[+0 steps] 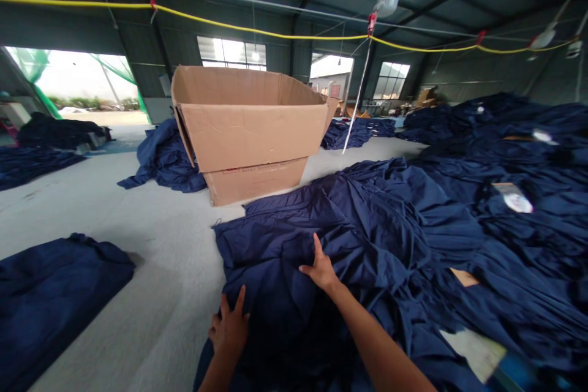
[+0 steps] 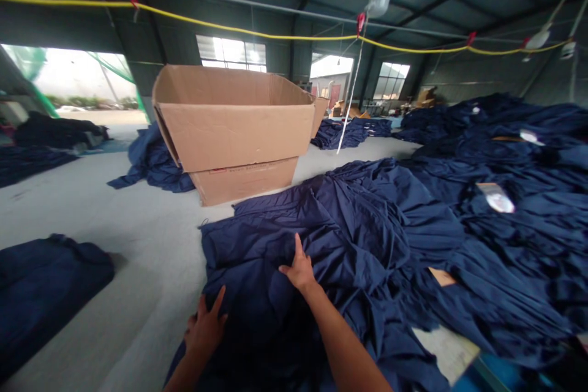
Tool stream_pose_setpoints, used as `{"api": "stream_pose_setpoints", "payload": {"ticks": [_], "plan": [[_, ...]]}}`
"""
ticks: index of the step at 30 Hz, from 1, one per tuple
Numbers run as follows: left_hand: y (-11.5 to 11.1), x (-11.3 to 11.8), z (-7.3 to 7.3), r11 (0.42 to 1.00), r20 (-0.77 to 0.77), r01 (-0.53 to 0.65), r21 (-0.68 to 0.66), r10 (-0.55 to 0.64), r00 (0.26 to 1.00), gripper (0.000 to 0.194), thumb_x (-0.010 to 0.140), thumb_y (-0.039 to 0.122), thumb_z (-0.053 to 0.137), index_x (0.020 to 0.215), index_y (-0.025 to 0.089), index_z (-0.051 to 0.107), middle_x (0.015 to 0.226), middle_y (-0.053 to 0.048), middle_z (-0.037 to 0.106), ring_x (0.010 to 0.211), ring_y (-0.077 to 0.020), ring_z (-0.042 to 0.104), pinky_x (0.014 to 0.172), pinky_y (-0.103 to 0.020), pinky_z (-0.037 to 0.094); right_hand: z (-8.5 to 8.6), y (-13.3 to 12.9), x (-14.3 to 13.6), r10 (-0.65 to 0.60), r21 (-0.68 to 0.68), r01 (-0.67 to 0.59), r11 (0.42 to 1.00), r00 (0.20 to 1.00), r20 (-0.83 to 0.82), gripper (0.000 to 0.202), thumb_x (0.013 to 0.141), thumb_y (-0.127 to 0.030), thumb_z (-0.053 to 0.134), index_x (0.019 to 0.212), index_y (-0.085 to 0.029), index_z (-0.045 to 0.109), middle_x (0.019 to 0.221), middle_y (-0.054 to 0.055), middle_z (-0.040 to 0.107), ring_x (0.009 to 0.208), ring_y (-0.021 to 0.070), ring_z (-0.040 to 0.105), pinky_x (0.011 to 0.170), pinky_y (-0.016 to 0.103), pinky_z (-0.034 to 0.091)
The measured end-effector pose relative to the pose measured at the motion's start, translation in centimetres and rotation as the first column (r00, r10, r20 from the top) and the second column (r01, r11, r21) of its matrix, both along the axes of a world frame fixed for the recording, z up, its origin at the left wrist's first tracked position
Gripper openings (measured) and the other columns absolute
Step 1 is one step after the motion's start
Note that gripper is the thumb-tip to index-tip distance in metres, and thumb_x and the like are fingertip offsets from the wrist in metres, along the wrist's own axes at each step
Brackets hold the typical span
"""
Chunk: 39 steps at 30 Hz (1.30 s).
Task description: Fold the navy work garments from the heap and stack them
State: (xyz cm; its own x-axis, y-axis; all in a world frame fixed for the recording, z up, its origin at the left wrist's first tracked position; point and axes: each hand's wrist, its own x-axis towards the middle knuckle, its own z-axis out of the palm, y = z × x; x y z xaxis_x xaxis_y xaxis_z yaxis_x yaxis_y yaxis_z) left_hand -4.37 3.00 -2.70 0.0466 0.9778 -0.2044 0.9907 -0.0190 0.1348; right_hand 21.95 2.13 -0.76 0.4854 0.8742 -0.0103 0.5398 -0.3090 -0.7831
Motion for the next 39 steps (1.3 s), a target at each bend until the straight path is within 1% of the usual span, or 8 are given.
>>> {"api": "stream_pose_setpoints", "payload": {"ticks": [6, 10, 14, 20, 24, 29, 33, 39], "plan": [[-0.7, -2.2, 0.6, 1.0, -0.108, -0.014, -0.019, 0.011, 0.994, 0.053, 0.087, 0.03, 0.035, 0.14, 0.026, 0.031, 0.119, -0.016, 0.054, 0.102, -0.0285, 0.057, 0.081, -0.038, 0.044, 1.3, 0.8, 2.3, -0.007, 0.079, 0.015, 0.997, 0.995, -0.096, 0.025, 0.065, -0.021, 0.054, 0.087, -0.021, 0.065, 0.092, 0.002, 0.068, 0.091, 0.02, 0.062, 0.084, 0.031, 0.046], [-0.5, -1.1, 2.5, 0.996, -0.115, -0.041, 0.084, 0.051, 0.992, 0.054, 0.084, 0.034, 0.04, 0.136, 0.018, 0.04, 0.133, -0.019, 0.043, 0.113, -0.0337, 0.049, 0.087, -0.045, 0.041, 3.7, 0.7, 7.3, -0.258, 0.203, 0.275, 0.94, 0.96, -0.11, 0.039, 0.075, -0.026, 0.036, 0.109, -0.017, 0.054, 0.105, 0.007, 0.062, 0.104, 0.0212, 0.055, 0.089, 0.035, 0.043], [-1.5, 3.0, 3.2, 0.963, 0.093, 0.256, 0.082, -0.263, 0.96, 0.056, 0.083, 0.032, 0.042, 0.138, 0.031, 0.035, 0.142, -0.008, 0.039, 0.127, -0.0297, 0.037, 0.099, -0.047, 0.033, 4.9, -0.3, 8.8, -0.391, 0.263, 0.404, 0.876, 0.914, -0.103, 0.048, 0.082, -0.034, 0.03, 0.123, -0.013, 0.042, 0.11, 0.012, 0.057, 0.104, 0.0207, 0.053, 0.09, 0.034, 0.042], [-3.6, 8.1, 1.5, 0.878, 0.301, 0.458, -0.139, -0.403, 0.865, 0.073, 0.076, 0.032, 0.051, 0.142, 0.036, 0.02, 0.154, -0.003, 0.017, 0.138, -0.0323, 0.017, 0.107, -0.054, 0.021, 3.8, -2.9, 3.9, -0.118, -0.053, 0.15, 0.987, 0.914, 0.388, 0.067, 0.067, -0.041, 0.064, 0.129, -0.027, 0.044, 0.126, 0.01, 0.05, 0.115, 0.0299, 0.045, 0.093, 0.043, 0.038], [-4.2, 8.8, 0.8, 0.887, 0.269, 0.445, -0.123, -0.401, 0.875, 0.076, 0.076, 0.035, 0.05, 0.143, 0.035, 0.015, 0.155, -0.002, 0.004, 0.14, -0.0337, 0.008, 0.108, -0.056, 0.016, 3.0, -3.4, 3.2, 0.067, -0.433, 0.209, 0.877, 0.838, 0.541, 0.07, 0.066, -0.024, 0.065, 0.132, -0.033, 0.043, 0.127, 0.011, 0.048, 0.11, 0.031, 0.05, 0.085, 0.045, 0.042], [-5.6, 10.2, 1.5, 0.864, 0.263, 0.503, 0.017, -0.489, 0.832, 0.079, 0.074, 0.049, 0.053, 0.142, 0.036, 0.016, 0.155, 0.001, -0.002, 0.139, -0.0363, -0.006, 0.107, -0.063, 0.005, 5.4, -1.7, 6.0, 0.108, -0.331, 0.106, 0.938, 0.817, 0.567, 0.056, 0.079, -0.01, 0.044, 0.131, -0.033, 0.046, 0.124, 0.008, 0.05, 0.109, 0.0216, 0.05, 0.09, 0.032, 0.041], [-6.5, 11.7, 1.4, 0.847, 0.24, 0.532, 0.009, -0.518, 0.821, 0.077, 0.074, 0.039, 0.055, 0.14, 0.043, 0.016, 0.154, 0.007, 0.0, 0.139, -0.0363, -0.009, 0.105, -0.067, 0.004, 6.9, -1.5, 7.6, 0.102, -0.25, 0.096, 0.963, 0.731, 0.674, 0.06, 0.08, -0.017, 0.05, 0.136, -0.036, 0.038, 0.141, 0.005, 0.037, 0.131, 0.0312, 0.025, 0.105, 0.05, 0.021], [-6.3, 11.1, -1.9, 0.858, 0.118, 0.514, 0.025, -0.513, 0.85, 0.083, 0.067, 0.035, 0.063, 0.138, 0.045, 0.02, 0.154, 0.006, 0.005, 0.137, -0.0405, -0.01, 0.1, -0.074, 0.004, 2.2, -5.1, 9.7, 0.261, -0.463, 0.015, 0.886, 0.809, 0.527, 0.058, 0.078, -0.059, 0.051, 0.133, -0.043, 0.039, 0.15, -0.003, 0.024, 0.135, 0.0412, 0.01, 0.102, 0.066, 0.003]]}}
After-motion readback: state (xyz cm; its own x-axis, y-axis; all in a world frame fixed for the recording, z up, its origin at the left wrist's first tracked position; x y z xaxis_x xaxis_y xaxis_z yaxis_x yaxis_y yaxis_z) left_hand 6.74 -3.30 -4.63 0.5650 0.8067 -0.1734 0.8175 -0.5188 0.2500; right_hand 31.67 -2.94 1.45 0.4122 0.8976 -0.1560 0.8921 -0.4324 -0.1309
